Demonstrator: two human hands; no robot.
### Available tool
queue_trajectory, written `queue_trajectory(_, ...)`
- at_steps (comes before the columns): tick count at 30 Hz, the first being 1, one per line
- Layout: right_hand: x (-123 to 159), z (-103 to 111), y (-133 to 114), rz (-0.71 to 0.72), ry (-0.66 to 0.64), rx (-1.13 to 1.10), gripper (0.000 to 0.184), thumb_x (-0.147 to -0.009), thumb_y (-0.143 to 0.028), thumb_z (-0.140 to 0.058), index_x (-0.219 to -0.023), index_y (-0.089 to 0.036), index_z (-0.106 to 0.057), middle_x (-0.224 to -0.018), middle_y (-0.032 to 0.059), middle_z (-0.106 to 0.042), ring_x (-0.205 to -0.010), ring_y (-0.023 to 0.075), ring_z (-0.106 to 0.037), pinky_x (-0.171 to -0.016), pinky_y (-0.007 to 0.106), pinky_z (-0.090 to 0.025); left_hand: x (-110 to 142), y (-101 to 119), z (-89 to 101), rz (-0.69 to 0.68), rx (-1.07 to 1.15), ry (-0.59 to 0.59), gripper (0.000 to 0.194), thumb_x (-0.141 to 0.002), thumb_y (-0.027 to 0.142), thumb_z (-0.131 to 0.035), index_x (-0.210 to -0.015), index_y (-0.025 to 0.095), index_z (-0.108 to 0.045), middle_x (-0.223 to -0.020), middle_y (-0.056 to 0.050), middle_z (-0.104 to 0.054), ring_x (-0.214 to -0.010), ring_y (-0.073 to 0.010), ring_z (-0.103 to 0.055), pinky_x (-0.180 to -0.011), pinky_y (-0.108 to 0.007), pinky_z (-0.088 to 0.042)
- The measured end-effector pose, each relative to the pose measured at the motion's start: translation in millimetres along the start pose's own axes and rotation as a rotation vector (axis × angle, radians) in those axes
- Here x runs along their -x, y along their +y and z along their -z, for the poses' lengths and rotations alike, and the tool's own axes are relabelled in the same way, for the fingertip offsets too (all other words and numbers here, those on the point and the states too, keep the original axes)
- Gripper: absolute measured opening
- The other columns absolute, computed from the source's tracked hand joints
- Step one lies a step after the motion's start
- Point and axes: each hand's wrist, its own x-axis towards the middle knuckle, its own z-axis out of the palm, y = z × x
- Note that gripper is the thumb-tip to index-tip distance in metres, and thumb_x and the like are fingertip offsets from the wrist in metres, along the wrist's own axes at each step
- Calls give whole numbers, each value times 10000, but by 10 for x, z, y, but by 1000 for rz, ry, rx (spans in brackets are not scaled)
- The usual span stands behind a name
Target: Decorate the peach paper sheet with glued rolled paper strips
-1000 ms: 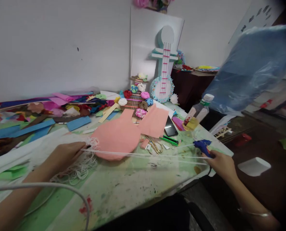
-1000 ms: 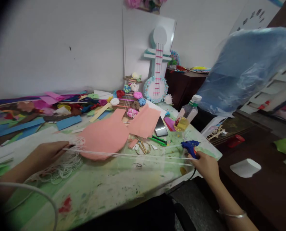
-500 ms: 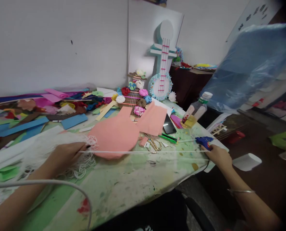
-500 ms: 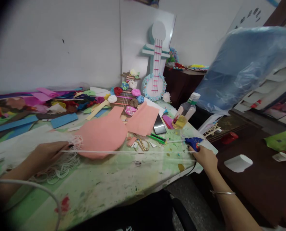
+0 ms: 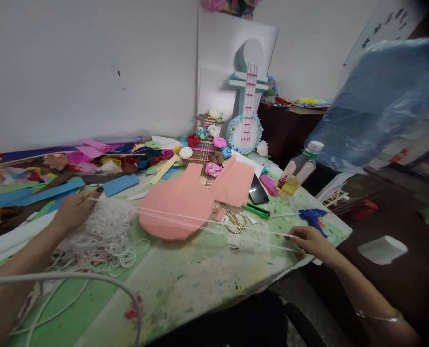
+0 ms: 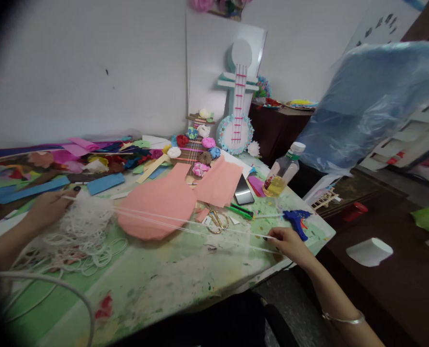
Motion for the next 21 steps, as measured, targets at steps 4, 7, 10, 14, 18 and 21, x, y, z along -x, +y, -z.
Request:
queue_trajectory(4, 55, -18, -130, 46, -27, -181, 407, -742, -555, -565, -762, -153, -625, -560, -14, -507, -484, 112, -445, -457, 237, -359, -57, 47, 143, -30, -44, -37, 413, -881, 346, -275, -847, 105, -608, -684, -10, -637, -753, -199, -597, -633, -203, -408)
queue_trajectory(7, 118, -2, -344, 103, 6, -340, 408, -744, -557, -607, -780, -151, -633, -578, -8, -513, -493, 100, -434, -463, 227, -367, -116, 158, 238, -148, -51, -101, 306, -848, 323, -378, -800, 125, -606, -735, 3, -664, -784, -186, -613, -696, -207, -434)
queue_trajectory(10, 250, 31, -744, 195, -13, -384, 348, -765, -507, -633, -750, -160, -658, -572, -1, -519, -477, 89, -413, -429, 209, -339, -141, 376, 382, -284, -45, -156, 213, -785, 272, -493, -867, 117, -613, -857, -25, -692, -801, -187, -626, -748, -247, -471)
queue_trajectory(14, 521, 34, -1375, 456, 7, -180, 247, -828, -425, -585, -728, -218, -674, -631, 31, -609, -550, 143, -529, -480, 243, -418, 249, 1039, 644, -509, 23, -150, 444, -793, 211, -511, -1235, 159, -517, -1352, -83, -520, -1273, -223, -431, -1084, -368, -317)
queue_trajectory(18, 725, -110, -1782, 736, -92, -85, 85, -832, -314, -596, -805, -279, -668, -667, 6, -662, -588, 149, -601, -525, 236, -466, 1104, 2022, 668, -905, 440, -361, 800, -833, 356, -589, -1481, 227, -138, -1529, -111, -264, -1389, -235, -286, -1127, -382, -295)
queue_trajectory(21, 800, -279, -1864, 900, -279, -159, 116, -849, -359, -596, -823, -265, -659, -683, -1, -690, -611, 132, -629, -540, 199, -466, 1577, 2538, 375, -1022, 757, -633, 856, -745, 384, -676, -1455, 205, -233, -1377, -127, -482, -1219, -254, -504, -1003, -341, -439)
